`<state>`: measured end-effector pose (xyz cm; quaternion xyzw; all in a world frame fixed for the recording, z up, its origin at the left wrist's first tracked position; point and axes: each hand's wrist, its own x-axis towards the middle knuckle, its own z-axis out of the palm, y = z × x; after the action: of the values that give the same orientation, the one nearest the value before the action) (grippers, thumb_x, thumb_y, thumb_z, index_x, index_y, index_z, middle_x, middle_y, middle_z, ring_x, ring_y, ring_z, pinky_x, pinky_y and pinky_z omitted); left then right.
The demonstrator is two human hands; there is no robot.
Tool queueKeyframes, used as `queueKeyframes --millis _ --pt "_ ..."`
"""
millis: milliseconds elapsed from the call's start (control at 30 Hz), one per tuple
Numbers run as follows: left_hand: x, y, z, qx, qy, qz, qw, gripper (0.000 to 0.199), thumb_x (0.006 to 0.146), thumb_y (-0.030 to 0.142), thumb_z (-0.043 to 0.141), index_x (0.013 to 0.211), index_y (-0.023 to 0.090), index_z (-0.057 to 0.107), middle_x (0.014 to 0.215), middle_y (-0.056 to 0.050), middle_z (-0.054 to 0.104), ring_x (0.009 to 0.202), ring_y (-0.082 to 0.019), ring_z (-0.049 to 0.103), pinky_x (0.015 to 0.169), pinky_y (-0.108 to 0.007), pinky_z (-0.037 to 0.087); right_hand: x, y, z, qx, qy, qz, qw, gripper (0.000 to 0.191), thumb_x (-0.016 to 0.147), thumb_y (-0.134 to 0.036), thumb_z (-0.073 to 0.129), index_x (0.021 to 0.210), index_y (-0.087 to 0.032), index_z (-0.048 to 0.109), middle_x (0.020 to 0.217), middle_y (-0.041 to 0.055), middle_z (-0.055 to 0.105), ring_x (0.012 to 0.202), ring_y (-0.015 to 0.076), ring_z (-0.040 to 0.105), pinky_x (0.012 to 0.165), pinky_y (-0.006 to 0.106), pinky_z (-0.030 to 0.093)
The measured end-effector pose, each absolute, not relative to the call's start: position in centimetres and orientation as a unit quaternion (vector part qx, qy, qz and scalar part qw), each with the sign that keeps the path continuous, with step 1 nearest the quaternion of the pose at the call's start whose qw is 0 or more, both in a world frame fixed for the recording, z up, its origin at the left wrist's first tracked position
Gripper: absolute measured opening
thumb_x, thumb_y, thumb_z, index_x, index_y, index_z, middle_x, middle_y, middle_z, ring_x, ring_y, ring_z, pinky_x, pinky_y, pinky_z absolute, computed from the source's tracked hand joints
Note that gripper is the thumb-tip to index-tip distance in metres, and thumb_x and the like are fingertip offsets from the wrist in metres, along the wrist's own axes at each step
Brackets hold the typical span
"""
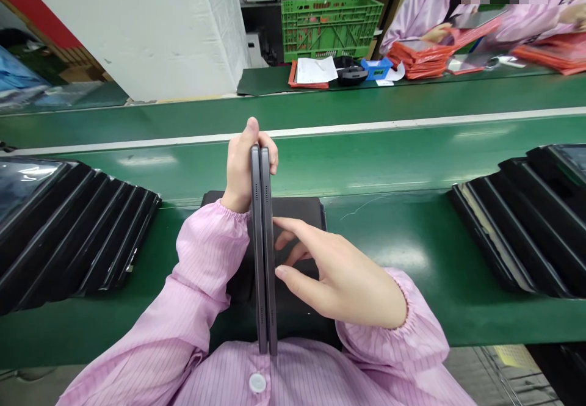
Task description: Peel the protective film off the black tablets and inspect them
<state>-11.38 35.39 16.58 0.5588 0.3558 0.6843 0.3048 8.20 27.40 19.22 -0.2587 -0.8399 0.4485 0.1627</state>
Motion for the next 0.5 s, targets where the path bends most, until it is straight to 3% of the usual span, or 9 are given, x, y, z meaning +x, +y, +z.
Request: queueKeyframes --millis 200,500 --pt "-11.2 34.6 17.2 0.572 0.336 0.675 0.325 0.062 0.098 0.060 0.040 0.053 0.021 0.058 0.046 0.001 0.049 0.043 -0.009 0.048 0.045 -0.025 0.038 8.4 27.1 19.7 -0.260 -0.840 0.446 0.164 0.046 0.093 -0.023 0.056 0.138 -0.021 0.049 0.111 0.0053 0.072 0.086 0.0157 0.072 0.073 0.030 0.061" --pt "-10.6 33.1 18.4 0.581 0.303 0.675 0.339 0.065 0.095 0.064 0.044 0.049 0.020 0.059 0.042 0.002 0.050 0.038 -0.008 0.044 0.041 -0.026 0.034 8.5 26.4 19.7 -0.267 -0.839 0.447 0.160 0.042 0.094 -0.024 0.055 0.136 -0.022 0.048 0.106 0.0026 0.072 0.084 0.0146 0.072 0.074 0.030 0.059"
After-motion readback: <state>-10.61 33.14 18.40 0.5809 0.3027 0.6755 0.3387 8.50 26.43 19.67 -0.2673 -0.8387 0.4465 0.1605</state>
